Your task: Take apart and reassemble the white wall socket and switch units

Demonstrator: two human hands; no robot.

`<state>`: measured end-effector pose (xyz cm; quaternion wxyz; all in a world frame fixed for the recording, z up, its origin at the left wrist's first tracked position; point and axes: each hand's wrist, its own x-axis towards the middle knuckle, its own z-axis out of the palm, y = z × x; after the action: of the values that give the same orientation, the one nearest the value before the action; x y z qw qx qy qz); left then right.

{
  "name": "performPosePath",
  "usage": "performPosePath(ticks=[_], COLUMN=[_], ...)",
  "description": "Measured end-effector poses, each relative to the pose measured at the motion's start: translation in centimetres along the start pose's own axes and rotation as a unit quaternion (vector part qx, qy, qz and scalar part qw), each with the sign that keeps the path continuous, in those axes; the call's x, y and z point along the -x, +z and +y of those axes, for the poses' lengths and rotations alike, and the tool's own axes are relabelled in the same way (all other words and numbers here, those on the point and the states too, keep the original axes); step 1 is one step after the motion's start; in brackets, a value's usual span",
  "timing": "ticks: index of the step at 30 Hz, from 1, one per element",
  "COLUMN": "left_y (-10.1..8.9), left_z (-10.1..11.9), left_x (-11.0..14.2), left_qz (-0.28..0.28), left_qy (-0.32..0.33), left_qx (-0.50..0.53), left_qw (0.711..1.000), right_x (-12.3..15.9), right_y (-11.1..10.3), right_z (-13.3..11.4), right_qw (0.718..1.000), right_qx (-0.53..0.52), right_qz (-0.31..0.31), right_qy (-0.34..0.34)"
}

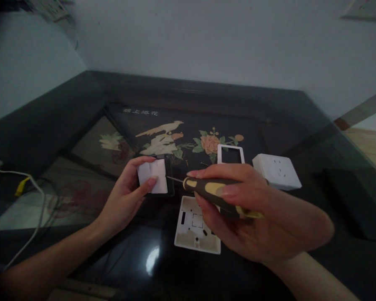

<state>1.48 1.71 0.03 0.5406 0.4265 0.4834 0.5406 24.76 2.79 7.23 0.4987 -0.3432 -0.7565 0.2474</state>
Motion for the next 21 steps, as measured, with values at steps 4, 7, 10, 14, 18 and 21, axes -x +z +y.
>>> performPosePath(ticks=[4, 7, 10, 14, 18, 21], left_y=[0.0, 0.0, 0.0, 0.4, 0.8, 0.9], left_z=[-0.1, -0.1, 0.0, 0.3, 0.7, 0.8], left_x=[0.0, 0.0, 0.1, 0.2, 0.1, -0.1], left_qz=[0.005, 0.007, 0.003, 0.011, 0.013, 0.018], left_qy=[0.001, 0.003, 0.0, -0.013, -0.053, -0.065], left_qx=[0.008, 0.003, 0.012, 0.06, 0.139, 0.161], left_qw=[1.0, 1.0, 1.0, 0.998, 0.989, 0.985], right_x=[0.6, 0.7, 0.5, 0.3, 0.3, 0.3], right_y=[-0.6, -0.7, -0.3, 1.3, 2.6, 3.3], right_z=[0.3, 0.5, 1.1, 2.2, 3.1, 3.5], right_qw=[0.99, 0.986, 0.991, 0.988, 0.982, 0.979], right_qx=[0.124, 0.143, 0.116, 0.022, -0.048, -0.088], right_qz=[-0.061, -0.078, -0.032, 0.121, 0.172, 0.177], right_qy=[-0.034, -0.033, -0.054, -0.097, -0.069, -0.057])
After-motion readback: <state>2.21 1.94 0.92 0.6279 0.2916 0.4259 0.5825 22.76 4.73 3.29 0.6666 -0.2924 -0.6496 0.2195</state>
